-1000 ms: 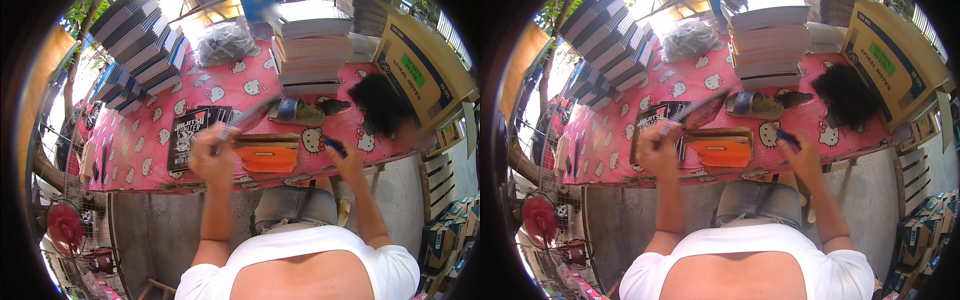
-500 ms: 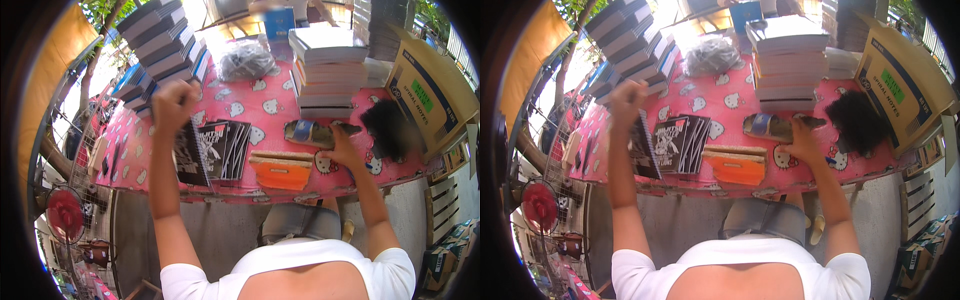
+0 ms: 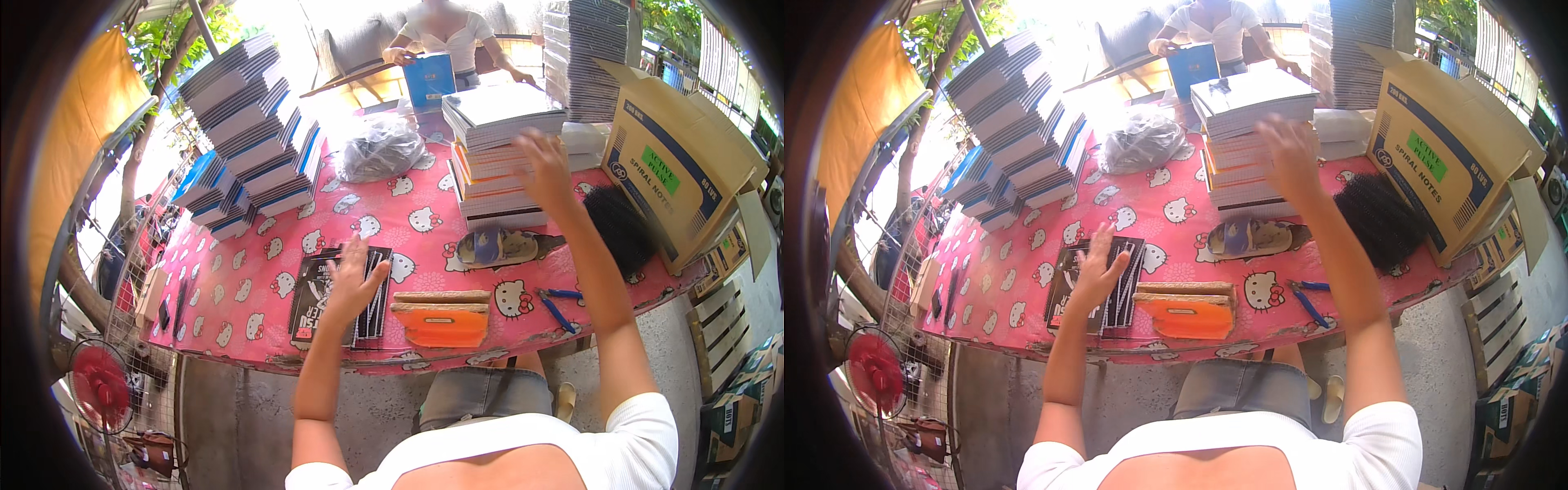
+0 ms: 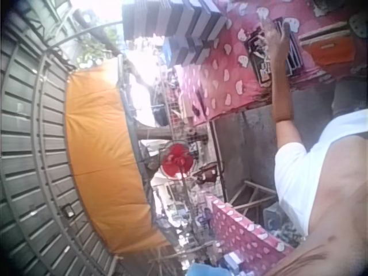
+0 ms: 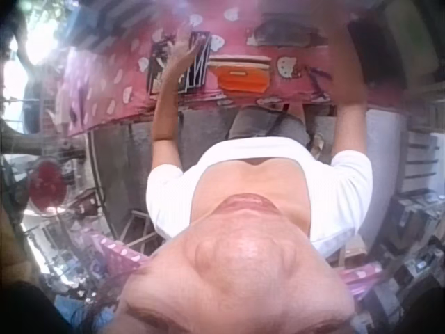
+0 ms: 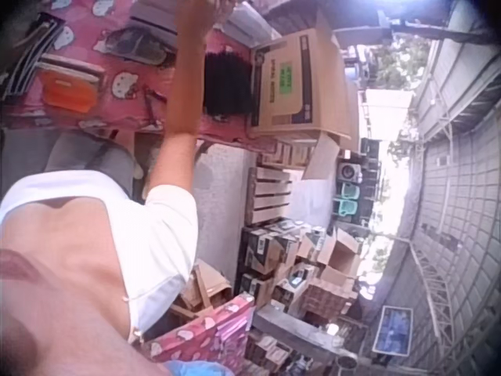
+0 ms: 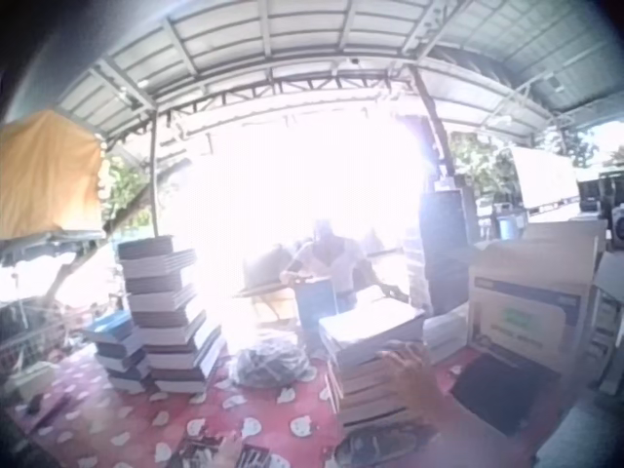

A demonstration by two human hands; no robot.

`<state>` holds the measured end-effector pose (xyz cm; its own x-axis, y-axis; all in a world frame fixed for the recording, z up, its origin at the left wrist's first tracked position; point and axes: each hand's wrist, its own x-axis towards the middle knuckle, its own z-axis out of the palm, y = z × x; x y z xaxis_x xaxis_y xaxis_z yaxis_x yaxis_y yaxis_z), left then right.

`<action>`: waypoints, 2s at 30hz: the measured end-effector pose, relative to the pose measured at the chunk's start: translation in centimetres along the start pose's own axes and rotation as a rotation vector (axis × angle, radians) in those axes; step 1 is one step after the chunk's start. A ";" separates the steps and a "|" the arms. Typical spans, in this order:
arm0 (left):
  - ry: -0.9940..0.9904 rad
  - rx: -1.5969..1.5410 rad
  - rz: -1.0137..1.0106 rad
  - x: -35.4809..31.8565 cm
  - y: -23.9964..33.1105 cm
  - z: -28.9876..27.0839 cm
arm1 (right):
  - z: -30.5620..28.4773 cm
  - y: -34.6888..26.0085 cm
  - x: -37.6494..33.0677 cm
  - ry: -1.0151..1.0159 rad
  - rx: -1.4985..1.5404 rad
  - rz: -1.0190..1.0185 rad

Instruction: The person binds spiral notebooks by cutting wire coils to size, threading them through the punched holes in paper stacks, and crimping the ends by hand and with a tool.

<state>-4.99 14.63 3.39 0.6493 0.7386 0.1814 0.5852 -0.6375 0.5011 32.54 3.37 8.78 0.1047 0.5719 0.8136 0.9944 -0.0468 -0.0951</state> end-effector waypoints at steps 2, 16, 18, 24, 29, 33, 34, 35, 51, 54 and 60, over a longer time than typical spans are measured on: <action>0.029 -0.124 0.069 0.2 2.9 0.6 | 0.1 -1.2 4.1 0.046 -0.130 -0.036; 0.072 -1.787 -0.112 3.2 10.3 2.9 | -3.8 -11.9 -5.8 -0.036 0.137 -0.590; 0.419 -1.249 0.143 1.1 10.1 2.4 | -4.1 -10.1 -7.8 0.119 0.340 -0.141; 0.245 -0.821 0.250 -2.9 9.5 -0.6 | -4.2 -8.8 -14.6 -0.443 1.083 0.652; 0.218 -0.826 0.248 -4.4 7.2 -0.3 | -3.9 -11.6 -15.6 -0.287 0.870 0.501; 0.184 -1.046 0.143 -3.9 6.3 1.4 | 0.3 -10.6 -20.4 -0.428 0.575 0.452; 0.184 -1.051 0.145 -4.0 6.3 2.2 | 1.0 -10.0 -21.7 -0.428 0.570 0.450; 0.300 -1.112 0.058 -4.3 6.5 2.9 | 1.9 -9.7 -22.9 -0.467 0.628 0.413; 0.673 -0.434 0.151 -6.6 10.0 6.9 | -1.0 7.7 -17.3 -0.096 -0.114 0.426; 0.609 -0.163 0.234 -6.2 12.9 6.8 | 0.3 10.6 -17.4 -0.282 -0.321 0.454; 0.552 0.177 0.233 -4.9 16.0 7.7 | 0.1 11.5 -15.1 -0.519 -0.389 0.441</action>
<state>4.91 -0.89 4.02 0.4506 0.5503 0.7030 0.5612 -0.7870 0.2564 42.40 -5.75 -4.70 0.5655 0.7391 0.3659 0.8071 -0.5872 -0.0614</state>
